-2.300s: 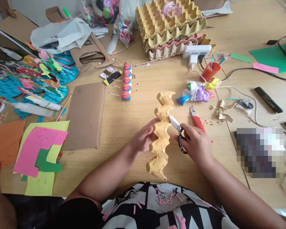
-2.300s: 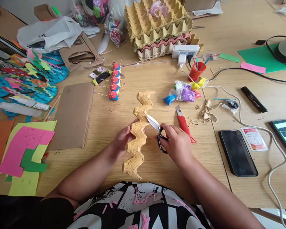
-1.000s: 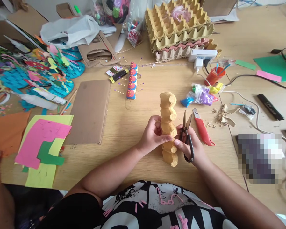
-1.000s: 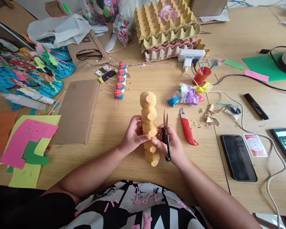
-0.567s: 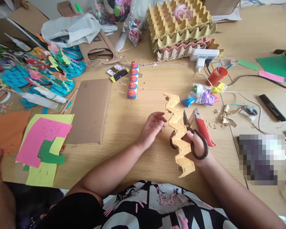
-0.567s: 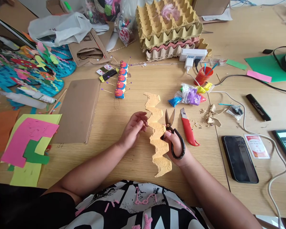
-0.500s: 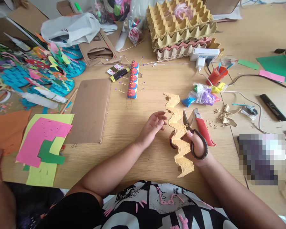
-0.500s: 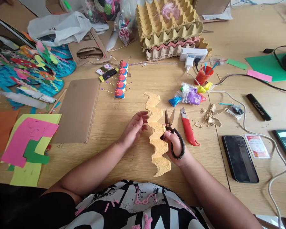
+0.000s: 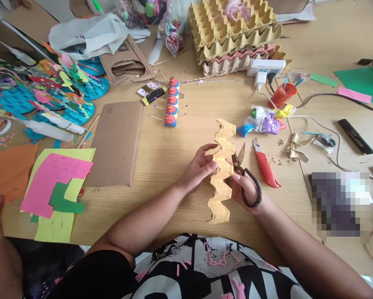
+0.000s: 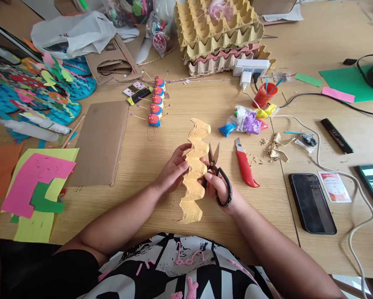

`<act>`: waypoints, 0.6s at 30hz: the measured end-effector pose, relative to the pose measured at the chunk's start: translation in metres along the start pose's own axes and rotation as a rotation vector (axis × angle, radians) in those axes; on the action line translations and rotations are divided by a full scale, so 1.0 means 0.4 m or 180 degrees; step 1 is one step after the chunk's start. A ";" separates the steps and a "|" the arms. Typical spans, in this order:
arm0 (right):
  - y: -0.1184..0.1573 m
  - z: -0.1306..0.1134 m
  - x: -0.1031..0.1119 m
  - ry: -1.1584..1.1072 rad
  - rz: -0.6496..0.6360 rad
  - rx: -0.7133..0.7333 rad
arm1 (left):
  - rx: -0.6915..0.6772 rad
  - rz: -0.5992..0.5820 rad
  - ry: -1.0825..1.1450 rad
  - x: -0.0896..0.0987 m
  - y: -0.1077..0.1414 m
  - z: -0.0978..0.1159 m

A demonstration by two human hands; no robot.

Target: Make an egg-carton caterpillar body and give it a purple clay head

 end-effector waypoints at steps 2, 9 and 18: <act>0.001 0.004 0.004 0.0113 -0.0072 -0.0063 | 0.0016 0.0088 0.0062 -0.003 0.003 0.014; 0.021 -0.092 0.078 0.1143 0.0561 0.0434 | 0.0242 0.0194 0.0297 0.034 0.000 0.010; 0.091 -0.259 0.070 0.4134 0.1215 0.0897 | 0.0791 -0.0264 0.0204 0.065 0.011 -0.039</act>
Point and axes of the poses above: each hand's wrist, its own y-axis away from the middle knuckle, its own x-axis out of the back of the hand, z = x × y, the point moved 8 cm from there along -y, towards the middle knuckle, and after that the axes turned 12 degrees about -z, right-handed, at the moved point
